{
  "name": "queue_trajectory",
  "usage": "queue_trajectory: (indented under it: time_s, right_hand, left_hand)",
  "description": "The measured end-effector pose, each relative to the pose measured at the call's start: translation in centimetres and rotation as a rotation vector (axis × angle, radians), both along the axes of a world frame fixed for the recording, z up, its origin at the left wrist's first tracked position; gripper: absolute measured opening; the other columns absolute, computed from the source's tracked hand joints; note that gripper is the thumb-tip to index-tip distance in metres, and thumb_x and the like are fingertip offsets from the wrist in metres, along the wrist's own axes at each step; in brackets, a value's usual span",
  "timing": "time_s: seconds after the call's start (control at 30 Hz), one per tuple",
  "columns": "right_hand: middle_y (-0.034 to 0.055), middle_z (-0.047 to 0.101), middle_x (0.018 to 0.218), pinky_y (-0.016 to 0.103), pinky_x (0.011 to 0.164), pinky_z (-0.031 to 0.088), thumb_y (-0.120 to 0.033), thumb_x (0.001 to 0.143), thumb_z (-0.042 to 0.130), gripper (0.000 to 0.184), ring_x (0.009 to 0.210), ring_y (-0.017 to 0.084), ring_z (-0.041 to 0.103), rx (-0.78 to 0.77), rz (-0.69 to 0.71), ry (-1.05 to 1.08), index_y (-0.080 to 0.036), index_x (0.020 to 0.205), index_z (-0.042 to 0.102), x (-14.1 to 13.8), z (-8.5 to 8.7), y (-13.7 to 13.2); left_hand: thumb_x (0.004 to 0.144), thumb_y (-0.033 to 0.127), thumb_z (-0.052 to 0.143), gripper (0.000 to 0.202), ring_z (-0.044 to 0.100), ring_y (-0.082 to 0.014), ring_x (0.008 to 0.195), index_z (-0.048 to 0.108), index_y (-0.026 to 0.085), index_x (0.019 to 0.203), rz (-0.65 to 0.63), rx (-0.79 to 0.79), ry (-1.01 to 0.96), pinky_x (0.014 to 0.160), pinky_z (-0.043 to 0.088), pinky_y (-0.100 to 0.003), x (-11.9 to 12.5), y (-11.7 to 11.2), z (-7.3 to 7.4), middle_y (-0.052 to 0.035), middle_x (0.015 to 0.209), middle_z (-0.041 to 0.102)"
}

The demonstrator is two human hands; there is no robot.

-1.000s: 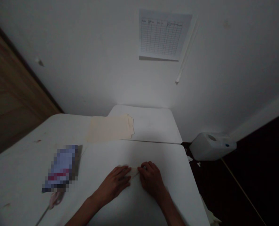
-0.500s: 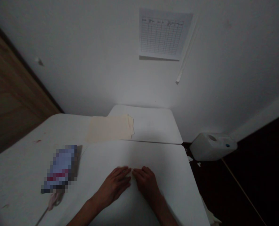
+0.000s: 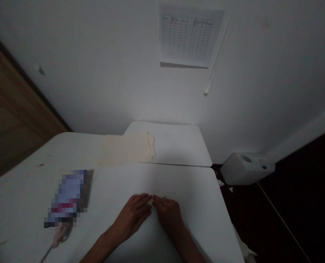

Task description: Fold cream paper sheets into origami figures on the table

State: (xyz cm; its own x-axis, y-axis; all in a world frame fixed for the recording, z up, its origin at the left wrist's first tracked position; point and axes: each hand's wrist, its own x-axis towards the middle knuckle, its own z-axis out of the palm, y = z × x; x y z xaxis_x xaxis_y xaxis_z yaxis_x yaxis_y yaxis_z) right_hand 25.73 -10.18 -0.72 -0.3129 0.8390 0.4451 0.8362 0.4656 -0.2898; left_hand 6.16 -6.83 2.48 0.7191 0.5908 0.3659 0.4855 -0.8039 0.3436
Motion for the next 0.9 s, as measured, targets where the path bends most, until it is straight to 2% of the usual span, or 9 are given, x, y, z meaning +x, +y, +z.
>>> queue_trajectory:
  time_s: [0.3, 0.67, 0.9]
  right_hand:
    - [0.0065, 0.075, 0.084, 0.024, 0.058, 0.048, -0.012, 0.088, 0.046, 0.037, 0.062, 0.017, 0.067, -0.040, -0.183, -0.087, -0.019, 0.122, 0.061, -0.6, 0.4, -1.1]
    - [0.0058, 0.074, 0.083, 0.024, 0.062, 0.046, -0.019, 0.089, 0.045, 0.036, 0.062, 0.016, 0.066, -0.027, -0.279, -0.044, -0.020, 0.121, 0.062, 1.2, 0.2, -2.1]
    - [0.0064, 0.074, 0.085, 0.025, 0.064, 0.047, -0.018, 0.089, 0.044, 0.034, 0.063, 0.015, 0.066, 0.000, -0.289, 0.008, -0.019, 0.115, 0.065, 1.3, 0.0, -2.2]
  left_hand:
    - [0.093, 0.020, 0.050, 0.020, 0.054, -0.0261, 0.120, 0.066, 0.022, 0.106, 0.020, -0.011, 0.016, 0.097, 0.045, -0.046, 0.2, -0.3, 0.0, -0.0082, 0.127, 0.062]
    - [0.094, 0.020, 0.049, 0.020, 0.052, -0.0261, 0.122, 0.065, 0.022, 0.105, 0.026, -0.028, 0.019, 0.098, 0.044, -0.047, 0.2, -0.4, -0.2, -0.0076, 0.130, 0.060]
    - [0.094, 0.020, 0.047, 0.022, 0.055, -0.0264, 0.116, 0.066, 0.021, 0.104, 0.033, 0.040, 0.018, 0.096, 0.046, -0.047, 0.3, -0.6, 0.0, -0.0083, 0.128, 0.062]
